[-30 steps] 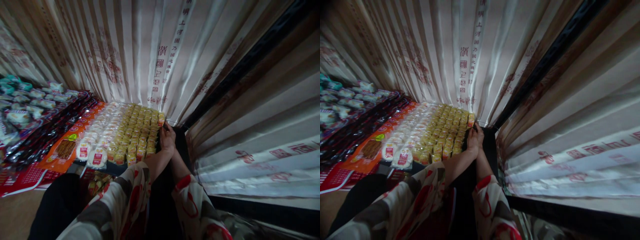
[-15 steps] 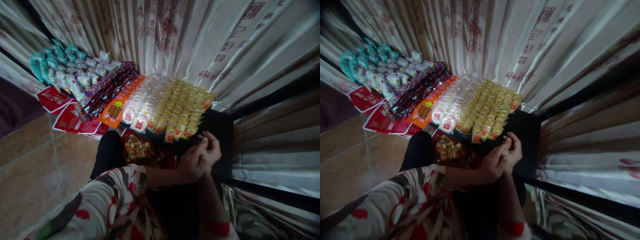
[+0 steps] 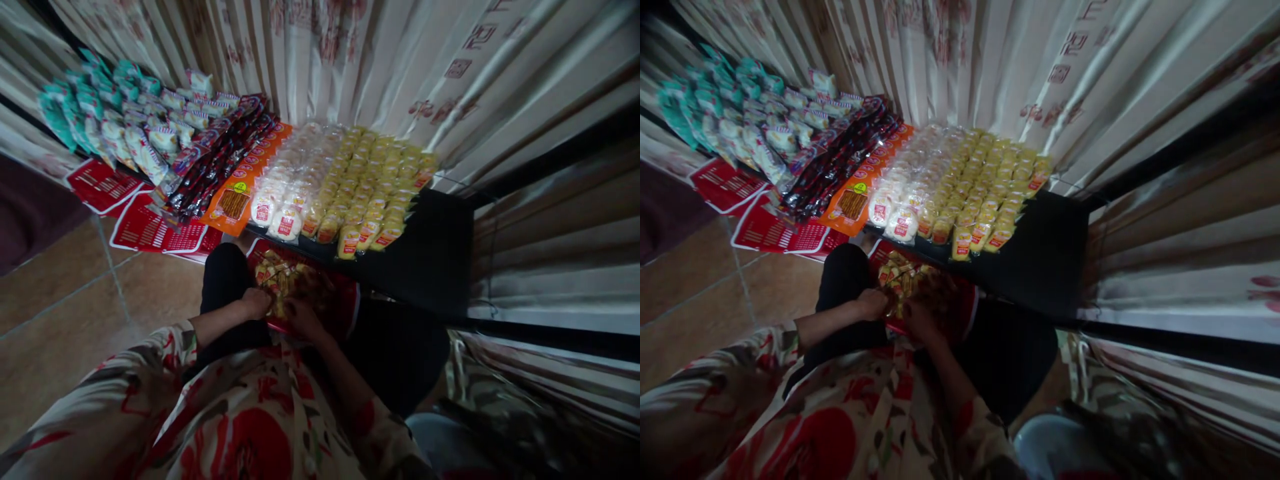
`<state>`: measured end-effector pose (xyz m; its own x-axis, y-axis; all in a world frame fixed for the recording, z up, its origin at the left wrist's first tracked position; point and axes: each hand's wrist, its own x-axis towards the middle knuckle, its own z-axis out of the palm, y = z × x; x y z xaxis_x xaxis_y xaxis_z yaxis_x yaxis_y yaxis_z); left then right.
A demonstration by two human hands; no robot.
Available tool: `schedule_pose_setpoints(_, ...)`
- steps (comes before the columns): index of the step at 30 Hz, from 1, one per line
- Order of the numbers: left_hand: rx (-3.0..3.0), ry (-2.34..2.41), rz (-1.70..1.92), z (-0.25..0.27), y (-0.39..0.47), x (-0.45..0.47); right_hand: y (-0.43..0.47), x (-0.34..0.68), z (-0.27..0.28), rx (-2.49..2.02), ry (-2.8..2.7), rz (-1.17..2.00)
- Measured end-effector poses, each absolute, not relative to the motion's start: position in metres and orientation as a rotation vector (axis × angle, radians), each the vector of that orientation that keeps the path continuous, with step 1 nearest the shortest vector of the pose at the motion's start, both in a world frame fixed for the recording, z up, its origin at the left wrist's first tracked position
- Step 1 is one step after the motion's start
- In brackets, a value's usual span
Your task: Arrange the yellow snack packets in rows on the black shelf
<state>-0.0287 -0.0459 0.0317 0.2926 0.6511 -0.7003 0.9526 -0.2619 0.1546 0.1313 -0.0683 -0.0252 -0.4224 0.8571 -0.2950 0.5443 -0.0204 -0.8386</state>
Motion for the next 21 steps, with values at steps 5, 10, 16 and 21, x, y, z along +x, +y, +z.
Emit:
schedule_pose_setpoints(5,2.013,1.386,-0.816,0.019,-0.043,-0.027,-0.082,0.119,-0.053,-1.319,-1.985,1.56)
schedule_pose_setpoints(10,1.992,1.342,-0.854,0.016,-0.031,-0.022,-0.081,0.125,-0.061,-1.351,-1.872,1.588)
schedule_pose_setpoints(16,1.98,1.281,-0.763,0.036,-0.015,-0.024,-0.071,0.135,-0.055,-1.449,-1.665,1.556)
schedule_pose_setpoints(21,1.928,1.25,-0.504,0.064,-0.002,-0.019,-0.061,0.15,-0.019,-1.457,-1.266,1.621)
